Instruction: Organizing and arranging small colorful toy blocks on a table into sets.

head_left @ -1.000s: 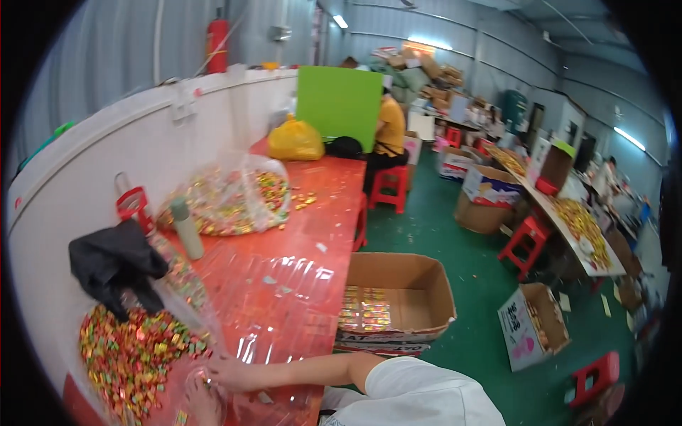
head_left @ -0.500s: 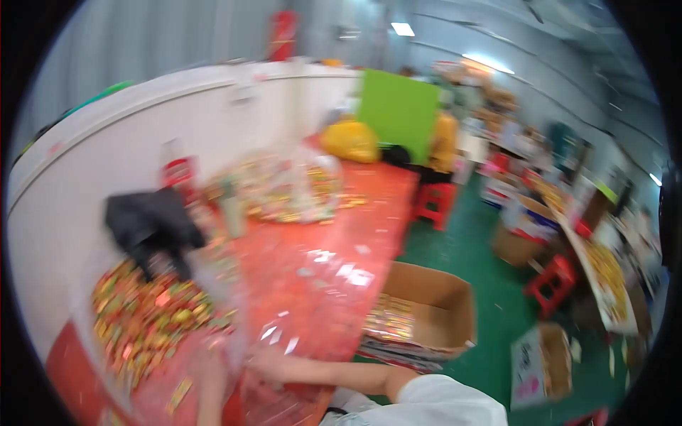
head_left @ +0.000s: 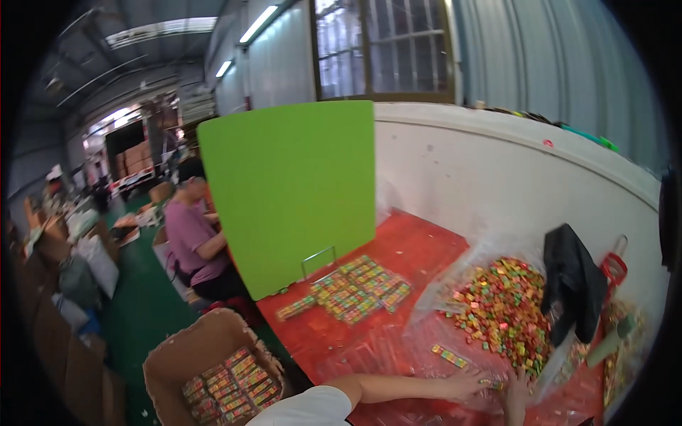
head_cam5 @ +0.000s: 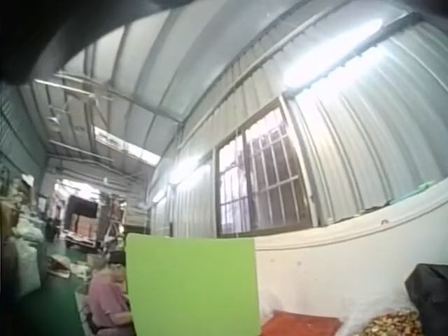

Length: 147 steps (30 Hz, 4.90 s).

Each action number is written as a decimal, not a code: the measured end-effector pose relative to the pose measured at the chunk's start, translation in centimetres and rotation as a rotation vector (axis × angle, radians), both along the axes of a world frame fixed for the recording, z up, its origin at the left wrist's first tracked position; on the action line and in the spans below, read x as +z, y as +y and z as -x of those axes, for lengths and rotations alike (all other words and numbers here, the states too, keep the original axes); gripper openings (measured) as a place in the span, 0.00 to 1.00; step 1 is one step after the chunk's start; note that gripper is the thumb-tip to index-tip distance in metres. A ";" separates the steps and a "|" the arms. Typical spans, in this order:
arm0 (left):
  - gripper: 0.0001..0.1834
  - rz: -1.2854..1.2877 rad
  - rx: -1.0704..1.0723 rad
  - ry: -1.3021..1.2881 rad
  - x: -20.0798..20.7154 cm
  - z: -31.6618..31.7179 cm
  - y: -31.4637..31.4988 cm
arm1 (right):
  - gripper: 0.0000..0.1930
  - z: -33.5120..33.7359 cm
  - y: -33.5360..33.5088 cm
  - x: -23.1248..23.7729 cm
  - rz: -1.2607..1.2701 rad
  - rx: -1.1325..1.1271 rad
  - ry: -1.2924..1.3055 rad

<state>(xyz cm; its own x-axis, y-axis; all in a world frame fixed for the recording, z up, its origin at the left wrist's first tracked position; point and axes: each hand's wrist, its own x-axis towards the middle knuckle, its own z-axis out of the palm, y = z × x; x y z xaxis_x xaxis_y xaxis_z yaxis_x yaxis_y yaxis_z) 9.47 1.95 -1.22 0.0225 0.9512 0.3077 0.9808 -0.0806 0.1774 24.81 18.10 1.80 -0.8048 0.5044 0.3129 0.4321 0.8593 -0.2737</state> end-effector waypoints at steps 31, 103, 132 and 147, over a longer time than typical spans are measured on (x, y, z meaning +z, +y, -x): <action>0.17 -0.051 0.003 -0.341 4.5 3.8 -4.2 | 0.21 -2.7 -2.2 2.7 -0.141 -0.003 -0.006; 0.27 -0.226 0.618 -0.216 10.3 10.9 -18.5 | 0.28 1.5 -6.1 0.9 0.046 0.183 0.023; 0.28 -0.063 1.299 0.490 3.0 17.0 -35.7 | 0.21 2.4 -12.5 3.0 0.011 0.283 0.004; 0.22 -0.054 0.380 0.123 6.6 17.0 -19.1 | 0.11 16.7 -18.9 0.5 -0.038 0.239 -0.042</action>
<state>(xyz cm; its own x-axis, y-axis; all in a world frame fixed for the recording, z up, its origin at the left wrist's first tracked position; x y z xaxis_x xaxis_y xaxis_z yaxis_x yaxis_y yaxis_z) -7.54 -17.14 5.38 -0.2884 0.8813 0.3745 0.9561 0.2863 0.0626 8.13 -0.77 2.33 -0.9126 0.2865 0.2917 0.2254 0.9478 -0.2256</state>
